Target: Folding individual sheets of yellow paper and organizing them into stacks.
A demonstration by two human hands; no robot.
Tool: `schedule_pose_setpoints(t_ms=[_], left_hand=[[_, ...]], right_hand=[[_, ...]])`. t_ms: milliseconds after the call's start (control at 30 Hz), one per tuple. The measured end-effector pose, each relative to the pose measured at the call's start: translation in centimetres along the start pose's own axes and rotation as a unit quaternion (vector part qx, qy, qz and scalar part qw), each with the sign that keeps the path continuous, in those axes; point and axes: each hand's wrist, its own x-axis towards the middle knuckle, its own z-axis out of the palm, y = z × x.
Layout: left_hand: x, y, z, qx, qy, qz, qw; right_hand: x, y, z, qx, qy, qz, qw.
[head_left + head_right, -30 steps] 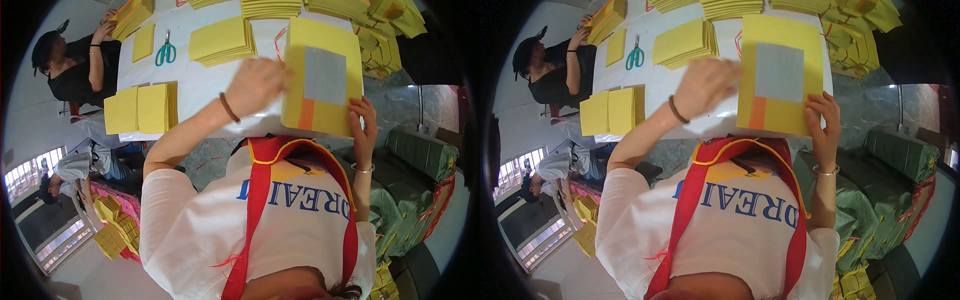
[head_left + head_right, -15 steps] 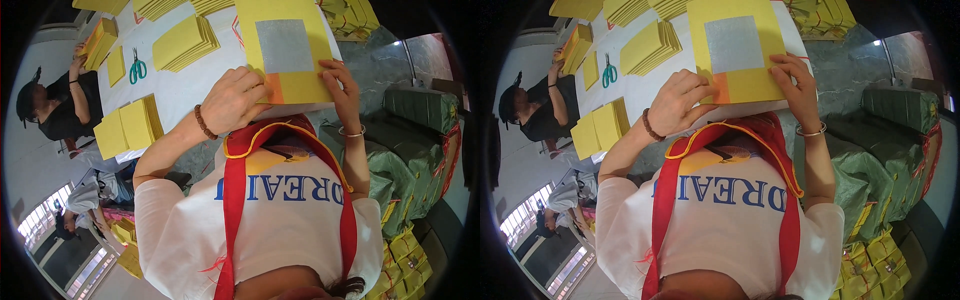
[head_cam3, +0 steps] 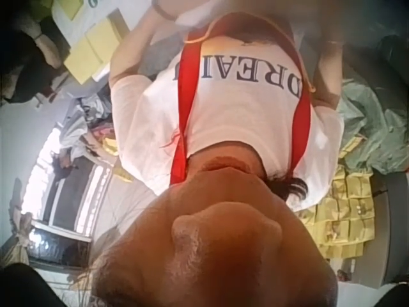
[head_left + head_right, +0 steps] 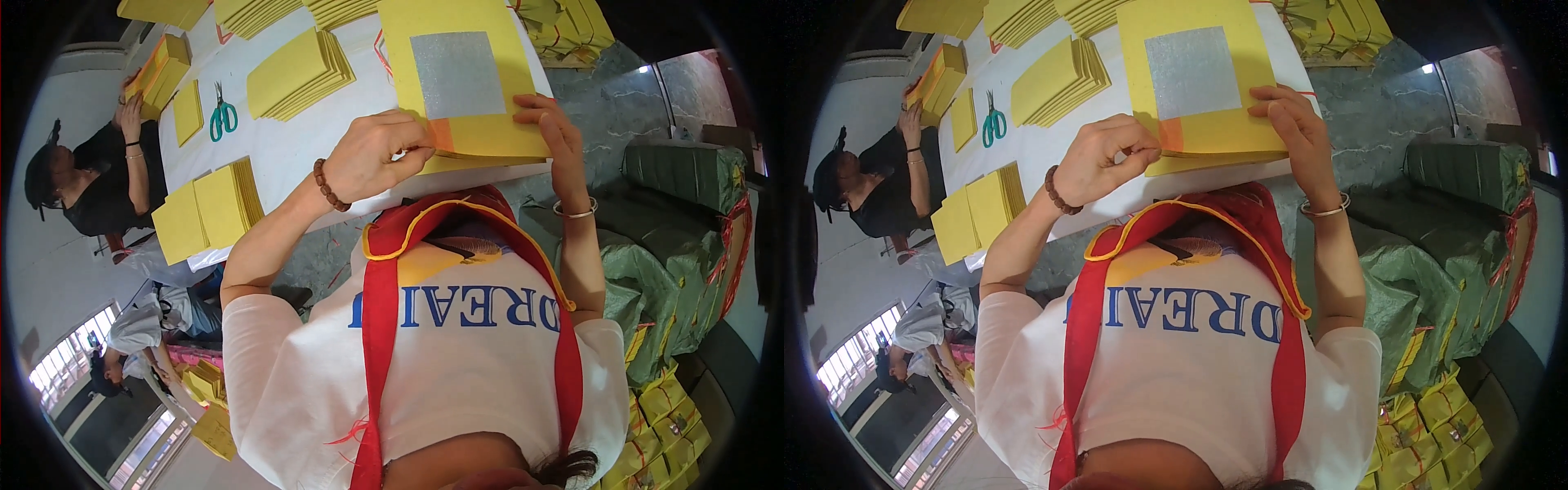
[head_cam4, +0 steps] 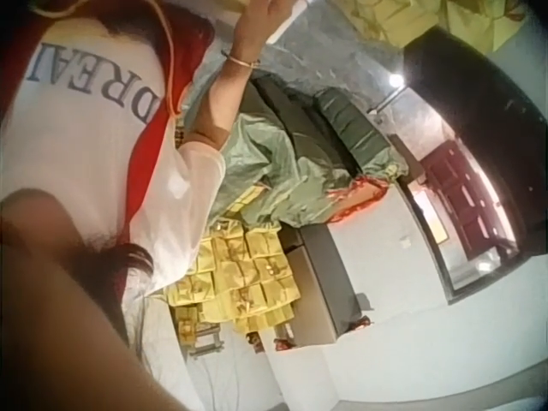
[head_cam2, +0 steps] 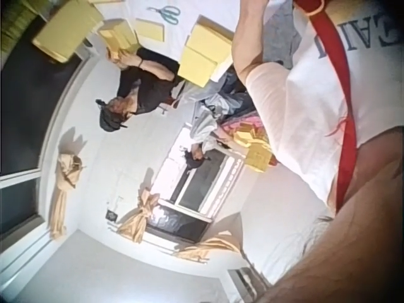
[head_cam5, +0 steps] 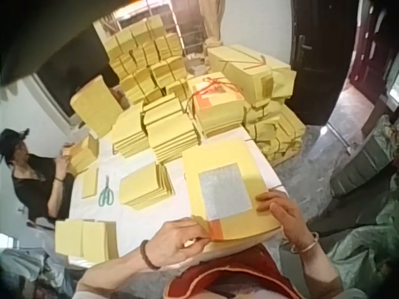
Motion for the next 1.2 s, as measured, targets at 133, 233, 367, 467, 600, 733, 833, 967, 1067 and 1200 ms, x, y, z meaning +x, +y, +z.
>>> schedule_pose_setpoints(t_ms=[133,233,367,467,600,733,833,967,1067,1200], left_hand=[[0.3,-0.1,0.0,-0.071,-0.008,-0.069,0.995],[0.6,0.0,-0.4,-0.104,-0.028,-0.113,0.988],[0.5,-0.5,-0.3,-0.139,-0.028,-0.121,0.982],[0.5,-0.9,-0.3,-0.163,-0.038,-0.141,0.976],[0.6,-0.9,-0.2,-0.218,-0.039,-0.172,0.96],[0.7,-0.9,-0.5,-0.248,-0.053,-0.199,0.947],[0.5,-1.6,-0.6,-0.273,-0.056,-0.225,0.934],[0.9,-1.6,-0.7,-0.309,-0.041,-0.207,0.927],[1.1,-1.7,-1.8,-0.228,-0.082,-0.192,0.951],[1.3,-2.4,-1.8,0.054,0.026,0.053,0.997]], right_hand=[[0.0,0.0,-0.1,0.011,-0.001,0.002,1.0],[0.0,0.2,-0.2,0.015,0.001,-0.014,1.0],[0.0,0.1,-0.1,0.024,-0.002,-0.023,0.999],[0.0,0.2,-0.2,0.019,-0.003,-0.027,0.999],[0.0,0.5,-0.3,0.004,-0.012,-0.048,0.999],[0.1,1.0,-0.5,0.0,-0.015,-0.053,0.998],[0.2,0.9,-0.4,0.013,-0.02,-0.102,0.995],[0.1,1.5,-0.4,-0.039,-0.018,-0.092,0.995],[0.2,1.4,0.0,-0.02,0.015,-0.037,0.999],[0.4,1.8,0.3,0.06,0.044,0.056,0.996]])
